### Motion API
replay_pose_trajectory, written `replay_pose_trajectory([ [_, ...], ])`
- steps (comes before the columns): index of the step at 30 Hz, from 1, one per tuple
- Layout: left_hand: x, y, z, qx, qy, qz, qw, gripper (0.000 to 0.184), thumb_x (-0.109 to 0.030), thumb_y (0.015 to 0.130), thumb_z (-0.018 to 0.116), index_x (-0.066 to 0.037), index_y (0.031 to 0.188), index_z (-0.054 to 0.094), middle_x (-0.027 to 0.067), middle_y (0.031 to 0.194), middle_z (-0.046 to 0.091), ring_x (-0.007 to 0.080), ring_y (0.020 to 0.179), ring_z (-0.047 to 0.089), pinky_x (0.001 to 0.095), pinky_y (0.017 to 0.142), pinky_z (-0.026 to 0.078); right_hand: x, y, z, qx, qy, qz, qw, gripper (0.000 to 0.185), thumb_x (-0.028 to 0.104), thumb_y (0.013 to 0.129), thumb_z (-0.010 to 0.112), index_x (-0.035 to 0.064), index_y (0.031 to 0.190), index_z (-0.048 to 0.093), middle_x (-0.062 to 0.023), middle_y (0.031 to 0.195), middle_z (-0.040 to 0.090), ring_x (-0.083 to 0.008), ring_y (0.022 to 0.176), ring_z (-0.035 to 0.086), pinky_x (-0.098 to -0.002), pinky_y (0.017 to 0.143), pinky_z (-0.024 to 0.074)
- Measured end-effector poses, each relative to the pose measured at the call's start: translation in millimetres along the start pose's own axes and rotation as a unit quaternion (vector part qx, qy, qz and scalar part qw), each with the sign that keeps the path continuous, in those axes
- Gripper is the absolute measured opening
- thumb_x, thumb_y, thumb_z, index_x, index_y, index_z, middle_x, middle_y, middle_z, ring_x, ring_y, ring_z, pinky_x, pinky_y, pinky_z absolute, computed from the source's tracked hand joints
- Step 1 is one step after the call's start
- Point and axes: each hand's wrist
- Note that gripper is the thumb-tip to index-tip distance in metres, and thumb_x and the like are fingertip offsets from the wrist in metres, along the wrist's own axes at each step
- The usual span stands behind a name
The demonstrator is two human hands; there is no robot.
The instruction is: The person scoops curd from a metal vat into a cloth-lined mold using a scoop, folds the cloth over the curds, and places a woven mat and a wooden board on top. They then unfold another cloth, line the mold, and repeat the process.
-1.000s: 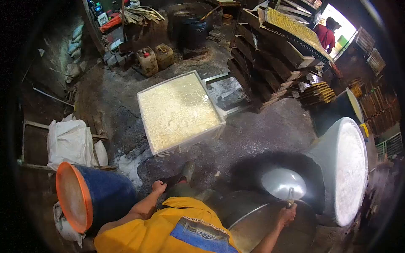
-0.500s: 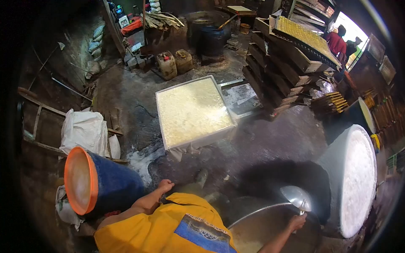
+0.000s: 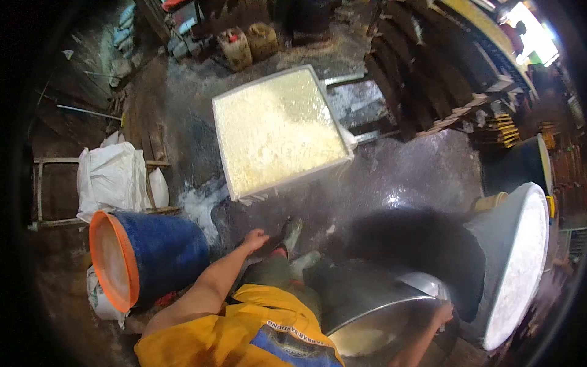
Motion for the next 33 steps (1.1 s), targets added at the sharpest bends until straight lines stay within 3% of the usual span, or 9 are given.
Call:
replay_pose_trajectory([
  [5, -20.5, 113.2, 57.9, 0.027, -0.491, -0.196, 0.849, 0.026, -0.029, 0.092, 0.051, -0.008, 0.106, 0.057, 0.0072, 0.080, 0.060, 0.0187, 0.072, 0.055, 0.0326, 0.068, 0.049, 100.4, -25.1, -4.4, -0.238, 0.123, -0.196, 0.943, 0.036, 0.008, 0.077, 0.061, 0.0024, 0.112, 0.056, -0.0168, 0.109, 0.058, -0.0356, 0.101, 0.055, -0.0451, 0.089, 0.0420],
  [9, -28.8, 218.6, 112.6, -0.078, -0.792, -0.262, 0.546, 0.045, -0.039, 0.095, 0.039, -0.006, 0.123, 0.046, 0.0097, 0.095, 0.060, 0.0216, 0.075, 0.055, 0.0406, 0.082, 0.047, 266.6, -103.9, 59.8, 0.087, 0.379, -0.164, 0.906, 0.033, 0.002, 0.071, 0.061, 0.0010, 0.105, 0.062, -0.0179, 0.109, 0.059, -0.0323, 0.102, 0.056, -0.0410, 0.092, 0.0429],
  [10, -32.5, 235.0, 118.2, -0.099, -0.835, -0.256, 0.477, 0.045, -0.039, 0.095, 0.038, -0.006, 0.123, 0.047, 0.0096, 0.100, 0.059, 0.0228, 0.081, 0.055, 0.0417, 0.085, 0.045, 314.2, -130.1, 55.1, 0.104, 0.241, -0.333, 0.906, 0.035, 0.004, 0.070, 0.064, 0.0018, 0.106, 0.062, -0.0185, 0.111, 0.059, -0.0334, 0.105, 0.055, -0.0430, 0.092, 0.0427],
  [15, -72.2, 225.7, 115.6, -0.173, -0.912, -0.156, 0.336, 0.046, -0.037, 0.094, 0.033, -0.008, 0.126, 0.050, 0.0094, 0.122, 0.055, 0.0286, 0.110, 0.052, 0.0473, 0.100, 0.037, 488.2, -216.3, 160.4, 0.345, 0.367, -0.394, 0.769, 0.025, 0.017, 0.084, 0.062, 0.0059, 0.106, 0.062, -0.0156, 0.112, 0.060, -0.0331, 0.105, 0.057, -0.0416, 0.093, 0.0435],
  [17, -84.0, 192.2, 113.7, -0.142, -0.922, -0.134, 0.335, 0.047, -0.038, 0.094, 0.032, -0.010, 0.128, 0.049, 0.0080, 0.127, 0.054, 0.0288, 0.117, 0.051, 0.0475, 0.103, 0.037, 549.1, -222.2, 215.1, 0.563, 0.441, -0.225, 0.662, 0.030, 0.027, 0.092, 0.052, 0.0079, 0.114, 0.059, -0.0130, 0.117, 0.059, -0.0292, 0.109, 0.055, -0.0413, 0.094, 0.0437],
  [19, -110.9, 135.2, 106.2, -0.060, -0.875, -0.106, 0.468, 0.049, -0.042, 0.095, 0.031, -0.013, 0.131, 0.047, 0.0059, 0.130, 0.053, 0.0283, 0.119, 0.050, 0.0444, 0.102, 0.038, 609.2, -202.6, 150.9, 0.678, 0.650, 0.138, 0.316, 0.047, 0.041, 0.096, 0.041, 0.0059, 0.125, 0.051, -0.0120, 0.125, 0.055, -0.0281, 0.114, 0.052, -0.0424, 0.097, 0.0424],
  [23, -118.4, 73.7, 89.0, 0.013, -0.890, -0.162, 0.427, 0.054, -0.047, 0.095, 0.033, -0.012, 0.134, 0.045, 0.0060, 0.134, 0.051, 0.0276, 0.121, 0.049, 0.0448, 0.105, 0.034, 647.7, -109.9, 79.0, 0.598, 0.790, 0.078, 0.110, 0.059, 0.044, 0.095, 0.039, -0.0011, 0.133, 0.042, -0.0170, 0.133, 0.049, -0.0328, 0.121, 0.046, -0.0474, 0.107, 0.0322],
  [27, -55.6, 96.0, 70.8, -0.005, -0.915, -0.106, 0.390, 0.054, -0.044, 0.095, 0.038, -0.005, 0.131, 0.047, 0.0114, 0.130, 0.053, 0.0294, 0.121, 0.049, 0.0463, 0.107, 0.032, 624.3, 14.3, 81.2, 0.476, 0.820, 0.154, 0.279, 0.050, 0.036, 0.094, 0.044, -0.0009, 0.128, 0.047, -0.0190, 0.131, 0.050, -0.0355, 0.123, 0.044, -0.0484, 0.107, 0.0318],
  [33, 51.8, 138.8, 18.7, -0.157, -0.892, -0.062, 0.419, 0.053, -0.040, 0.094, 0.042, 0.001, 0.127, 0.048, 0.0174, 0.129, 0.053, 0.0347, 0.119, 0.048, 0.0494, 0.106, 0.031, 518.5, 139.1, 91.5, 0.348, 0.849, 0.188, 0.350, 0.040, 0.026, 0.091, 0.051, -0.0010, 0.121, 0.051, -0.0197, 0.127, 0.053, -0.0348, 0.121, 0.047, -0.0532, 0.104, 0.0329],
])
Point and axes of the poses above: each hand's wrist, its own y-axis towards the middle knuckle, its own z-axis out of the palm, x = y × z
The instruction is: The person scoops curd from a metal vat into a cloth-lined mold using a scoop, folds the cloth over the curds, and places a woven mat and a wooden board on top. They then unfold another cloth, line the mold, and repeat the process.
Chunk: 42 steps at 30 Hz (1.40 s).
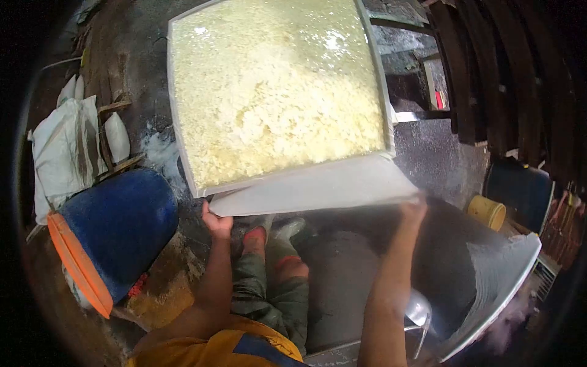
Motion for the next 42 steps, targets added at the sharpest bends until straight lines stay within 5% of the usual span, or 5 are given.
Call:
replay_pose_trajectory([
  [8, -150.6, 4.9, 43.9, -0.157, -0.018, 0.157, 0.975, 0.065, -0.044, 0.088, 0.054, 0.003, 0.131, 0.042, 0.0217, 0.133, 0.045, 0.0361, 0.122, 0.043, 0.0496, 0.107, 0.028, 97.2, -79.1, 91.0, 0.001, -0.085, -0.158, 0.984, 0.027, 0.020, 0.092, 0.055, 0.0007, 0.111, 0.057, -0.0116, 0.108, 0.062, -0.0282, 0.100, 0.059, -0.0441, 0.090, 0.0479],
  [14, -188.7, -68.2, 190.9, -0.120, 0.322, 0.451, 0.824, 0.023, -0.024, 0.087, 0.066, -0.002, 0.085, 0.058, 0.0075, 0.071, 0.056, 0.0168, 0.057, 0.056, 0.0311, 0.048, 0.045, 96.2, -93.3, 228.1, 0.182, -0.297, -0.233, 0.908, 0.027, 0.016, 0.090, 0.060, 0.0038, 0.112, 0.055, -0.0074, 0.102, 0.059, -0.0196, 0.096, 0.057, -0.0360, 0.085, 0.0475],
  [27, -123.3, 116.5, 254.8, -0.071, 0.404, 0.002, 0.912, 0.049, -0.050, 0.092, 0.051, -0.009, 0.118, 0.054, 0.0095, 0.118, 0.060, 0.0201, 0.099, 0.056, 0.0407, 0.081, 0.046, -63.4, 67.7, 325.0, 0.156, -0.646, 0.043, 0.746, 0.031, 0.028, 0.091, 0.056, 0.0065, 0.113, 0.055, -0.0043, 0.095, 0.058, -0.0163, 0.085, 0.055, -0.0395, 0.079, 0.0470],
  [34, -158.0, 202.6, 274.4, -0.116, 0.682, 0.051, 0.720, 0.046, -0.046, 0.089, 0.054, -0.006, 0.110, 0.060, 0.0028, 0.092, 0.061, 0.0192, 0.075, 0.055, 0.0351, 0.067, 0.044, -55.8, 184.5, 376.3, 0.260, -0.705, -0.351, 0.558, 0.024, 0.024, 0.087, 0.063, 0.0046, 0.102, 0.063, 0.0006, 0.069, 0.055, -0.0094, 0.060, 0.052, -0.0247, 0.051, 0.0419],
  [42, -177.5, 334.9, 351.9, 0.025, 0.734, 0.132, 0.666, 0.042, -0.037, 0.086, 0.057, -0.002, 0.108, 0.064, 0.0107, 0.099, 0.066, 0.0232, 0.083, 0.063, 0.0338, 0.077, 0.049, -102.6, 177.8, 586.3, 0.233, -0.700, -0.213, 0.641, 0.032, 0.031, 0.086, 0.063, 0.0046, 0.103, 0.064, -0.0028, 0.083, 0.063, -0.0112, 0.069, 0.057, -0.0276, 0.054, 0.0460],
])
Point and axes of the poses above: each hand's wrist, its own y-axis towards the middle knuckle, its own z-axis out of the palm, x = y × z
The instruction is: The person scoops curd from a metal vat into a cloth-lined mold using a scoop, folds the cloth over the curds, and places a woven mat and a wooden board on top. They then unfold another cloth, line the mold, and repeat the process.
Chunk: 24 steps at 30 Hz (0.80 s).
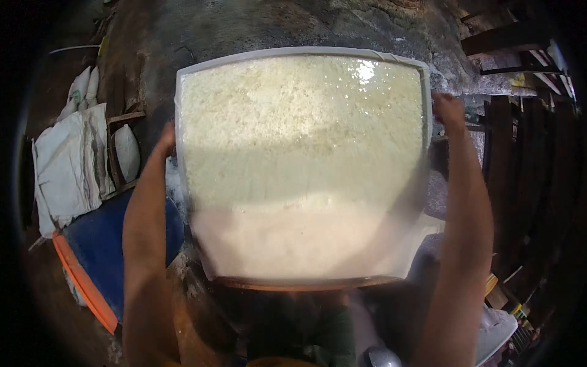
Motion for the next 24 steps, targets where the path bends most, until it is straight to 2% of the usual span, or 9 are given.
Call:
replay_pose_trajectory([
  [4, -59.4, 37.7, 7.1, 0.052, -0.274, -0.103, 0.955, 0.041, -0.032, 0.086, 0.057, 0.001, 0.110, 0.063, 0.0148, 0.103, 0.066, 0.0260, 0.087, 0.065, 0.0396, 0.078, 0.053, 57.1, 21.1, 31.2, 0.008, 0.063, 0.058, 0.996, 0.036, 0.035, 0.086, 0.063, 0.0018, 0.098, 0.066, -0.0056, 0.080, 0.064, -0.0151, 0.063, 0.058, -0.0310, 0.055, 0.0464],
  [10, -97.1, 80.0, 8.4, 0.131, -0.297, -0.076, 0.943, 0.032, -0.021, 0.091, 0.050, 0.005, 0.107, 0.061, 0.0196, 0.101, 0.065, 0.0300, 0.087, 0.065, 0.0446, 0.078, 0.055, 75.0, 33.4, 44.5, 0.156, 0.194, 0.131, 0.960, 0.030, 0.026, 0.089, 0.058, -0.0016, 0.098, 0.063, -0.0079, 0.087, 0.065, -0.0217, 0.072, 0.062, -0.0356, 0.066, 0.0508],
  [13, -115.1, 113.4, -10.4, 0.071, -0.346, -0.097, 0.930, 0.028, -0.017, 0.093, 0.048, 0.006, 0.103, 0.059, 0.0212, 0.098, 0.064, 0.0312, 0.089, 0.065, 0.0445, 0.083, 0.054, 45.0, 129.5, 5.6, 0.097, 0.228, 0.047, 0.968, 0.028, 0.011, 0.088, 0.052, -0.0057, 0.110, 0.056, -0.0181, 0.105, 0.061, -0.0247, 0.094, 0.062, -0.0343, 0.079, 0.0517],
  [16, -158.5, 103.2, -40.9, -0.092, -0.458, 0.033, 0.883, 0.027, -0.018, 0.093, 0.050, 0.007, 0.099, 0.059, 0.0214, 0.094, 0.063, 0.0333, 0.088, 0.064, 0.0438, 0.087, 0.052, 99.9, 121.1, -20.9, -0.024, 0.352, -0.036, 0.935, 0.026, 0.004, 0.086, 0.052, -0.0064, 0.109, 0.054, -0.0192, 0.106, 0.060, -0.0260, 0.096, 0.061, -0.0358, 0.081, 0.0516],
  [19, -217.4, 62.1, -58.4, -0.050, -0.473, 0.032, 0.879, 0.034, -0.022, 0.090, 0.056, 0.008, 0.107, 0.057, 0.0236, 0.106, 0.061, 0.0346, 0.098, 0.061, 0.0416, 0.094, 0.048, 166.1, 72.7, -19.9, -0.069, 0.391, -0.048, 0.917, 0.024, 0.013, 0.088, 0.055, -0.0055, 0.105, 0.056, -0.0146, 0.103, 0.059, -0.0249, 0.092, 0.060, -0.0375, 0.081, 0.0505],
  [20, -227.8, 59.8, -61.7, -0.044, -0.146, 0.059, 0.987, 0.037, -0.023, 0.089, 0.058, 0.008, 0.109, 0.056, 0.0239, 0.110, 0.060, 0.0350, 0.102, 0.060, 0.0412, 0.094, 0.047, 181.0, 60.5, -23.5, -0.080, 0.365, -0.042, 0.927, 0.024, 0.015, 0.089, 0.055, -0.0050, 0.103, 0.057, -0.0128, 0.099, 0.060, -0.0245, 0.089, 0.061, -0.0381, 0.080, 0.0506],
  [21, -238.9, 56.6, -66.3, -0.039, 0.198, 0.078, 0.976, 0.040, -0.024, 0.088, 0.060, 0.008, 0.111, 0.056, 0.0242, 0.115, 0.058, 0.0354, 0.105, 0.059, 0.0408, 0.095, 0.046, 178.8, 62.9, -40.4, 0.006, 0.269, -0.073, 0.960, 0.025, 0.017, 0.086, 0.059, -0.0040, 0.101, 0.059, -0.0162, 0.093, 0.063, -0.0295, 0.083, 0.063, -0.0404, 0.079, 0.0510],
  [22, -247.5, 50.5, -70.2, -0.066, 0.368, 0.086, 0.923, 0.040, -0.024, 0.087, 0.061, 0.007, 0.111, 0.057, 0.0244, 0.117, 0.057, 0.0358, 0.107, 0.058, 0.0411, 0.095, 0.046, 179.3, 63.1, -46.9, -0.002, -0.032, -0.175, 0.984, 0.028, 0.017, 0.084, 0.062, -0.0041, 0.102, 0.058, -0.0174, 0.094, 0.062, -0.0315, 0.088, 0.061, -0.0417, 0.082, 0.0492],
  [24, -264.3, 26.7, -70.8, -0.156, 0.531, 0.088, 0.828, 0.038, -0.022, 0.085, 0.061, 0.006, 0.111, 0.058, 0.0246, 0.119, 0.057, 0.0367, 0.110, 0.056, 0.0424, 0.093, 0.046, 177.2, 63.9, -51.9, -0.037, -0.474, -0.261, 0.840, 0.031, 0.017, 0.079, 0.065, -0.0017, 0.103, 0.059, -0.0210, 0.097, 0.060, -0.0382, 0.097, 0.057, -0.0447, 0.087, 0.0458],
])
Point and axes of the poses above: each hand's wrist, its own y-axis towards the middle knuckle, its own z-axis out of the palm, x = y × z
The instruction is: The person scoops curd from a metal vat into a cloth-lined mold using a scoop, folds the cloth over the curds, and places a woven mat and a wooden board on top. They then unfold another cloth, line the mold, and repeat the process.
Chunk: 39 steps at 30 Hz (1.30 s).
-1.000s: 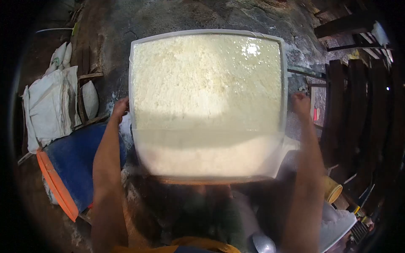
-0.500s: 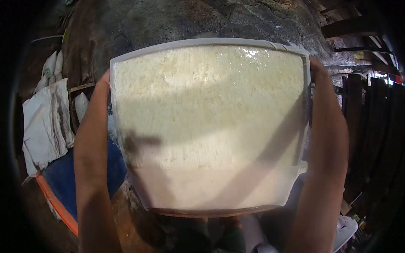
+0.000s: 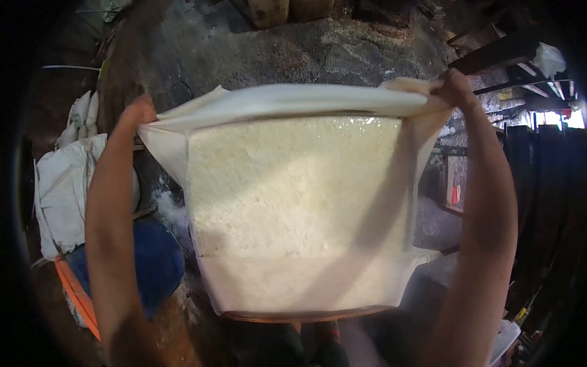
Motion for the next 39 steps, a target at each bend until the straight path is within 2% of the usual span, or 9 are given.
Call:
replay_pose_trajectory([
  [5, -0.2, -13.7, -44.3, -0.191, -0.230, -0.181, 0.937, 0.033, -0.017, 0.090, 0.055, 0.004, 0.116, 0.055, 0.0217, 0.122, 0.056, 0.0327, 0.115, 0.053, 0.0432, 0.095, 0.045, 43.2, -24.6, -42.2, -0.285, -0.031, 0.144, 0.947, 0.031, 0.022, 0.086, 0.053, -0.0051, 0.100, 0.059, -0.0222, 0.092, 0.063, -0.0370, 0.085, 0.064, -0.0461, 0.076, 0.0506],
  [8, 102.9, 28.5, -9.9, -0.139, -0.902, -0.031, 0.408, 0.030, -0.014, 0.095, 0.047, 0.003, 0.120, 0.051, 0.0170, 0.120, 0.057, 0.0289, 0.113, 0.053, 0.0407, 0.100, 0.040, -63.9, -25.0, -49.3, -0.240, 0.600, 0.107, 0.755, 0.031, 0.023, 0.089, 0.054, -0.0051, 0.102, 0.056, -0.0158, 0.100, 0.062, -0.0279, 0.090, 0.063, -0.0403, 0.081, 0.0502],
  [14, 196.2, -154.6, 78.1, -0.204, -0.955, 0.074, 0.204, 0.033, -0.015, 0.098, 0.046, 0.006, 0.123, 0.047, 0.0186, 0.126, 0.052, 0.0287, 0.120, 0.046, 0.0411, 0.107, 0.033, -123.9, -205.6, -45.1, -0.276, 0.749, 0.064, 0.599, 0.019, 0.015, 0.093, 0.054, 0.0015, 0.107, 0.056, -0.0094, 0.104, 0.059, -0.0202, 0.102, 0.056, -0.0323, 0.089, 0.0454],
  [18, 202.0, -230.8, 231.3, -0.214, -0.896, -0.121, 0.370, 0.033, -0.010, 0.093, 0.053, -0.002, 0.125, 0.047, 0.0119, 0.120, 0.056, 0.0222, 0.104, 0.056, 0.0371, 0.097, 0.043, -203.2, -280.3, 82.2, -0.252, 0.777, 0.143, 0.559, 0.014, 0.008, 0.087, 0.061, 0.0072, 0.100, 0.057, -0.0028, 0.091, 0.059, -0.0156, 0.092, 0.058, -0.0271, 0.080, 0.0468],
  [21, 108.2, -243.6, 208.7, -0.069, -0.663, -0.432, 0.607, 0.029, -0.009, 0.090, 0.056, -0.007, 0.118, 0.052, 0.0053, 0.103, 0.061, 0.0117, 0.081, 0.060, 0.0242, 0.070, 0.050, -160.3, -259.2, 138.2, -0.262, 0.569, 0.287, 0.725, 0.014, 0.001, 0.082, 0.061, 0.0074, 0.094, 0.058, -0.0020, 0.087, 0.058, -0.0125, 0.084, 0.057, -0.0268, 0.074, 0.0464],
  [24, 90.0, -183.3, 217.4, -0.022, -0.716, -0.203, 0.668, 0.031, -0.018, 0.091, 0.060, -0.008, 0.120, 0.053, 0.0033, 0.102, 0.060, 0.0130, 0.090, 0.060, 0.0263, 0.076, 0.046, -58.5, -195.8, 106.9, -0.225, 0.394, 0.157, 0.877, 0.025, 0.006, 0.081, 0.064, 0.0019, 0.106, 0.058, -0.0062, 0.097, 0.060, -0.0167, 0.092, 0.057, -0.0310, 0.083, 0.0466],
  [28, -12.4, -134.9, 110.8, 0.012, -0.698, -0.009, 0.716, 0.038, -0.036, 0.095, 0.052, -0.010, 0.121, 0.056, 0.0006, 0.106, 0.060, 0.0140, 0.103, 0.052, 0.0282, 0.090, 0.040, 58.4, -118.6, 76.4, -0.129, 0.426, 0.031, 0.895, 0.053, 0.034, 0.086, 0.066, 0.0054, 0.128, 0.052, -0.0149, 0.128, 0.054, -0.0258, 0.119, 0.050, -0.0342, 0.098, 0.0402],
  [32, -18.7, -85.7, 106.0, 0.088, -0.631, 0.093, 0.765, 0.026, -0.029, 0.095, 0.053, -0.008, 0.108, 0.061, 0.0032, 0.108, 0.062, 0.0145, 0.098, 0.054, 0.0297, 0.088, 0.041, 82.5, -86.5, 84.8, 0.005, 0.381, 0.012, 0.925, 0.040, 0.036, 0.092, 0.054, -0.0014, 0.104, 0.062, -0.0182, 0.091, 0.066, -0.0259, 0.088, 0.063, -0.0389, 0.077, 0.0470],
  [39, -44.0, -70.1, 103.9, -0.270, -0.422, 0.068, 0.863, 0.017, -0.016, 0.093, 0.050, -0.002, 0.095, 0.059, 0.0155, 0.092, 0.065, 0.0282, 0.082, 0.062, 0.0375, 0.075, 0.048, 100.7, -56.6, 53.9, -0.368, 0.301, 0.141, 0.868, 0.034, 0.028, 0.094, 0.044, -0.0017, 0.092, 0.060, -0.0252, 0.082, 0.060, -0.0423, 0.081, 0.058, -0.0473, 0.073, 0.0442],
])
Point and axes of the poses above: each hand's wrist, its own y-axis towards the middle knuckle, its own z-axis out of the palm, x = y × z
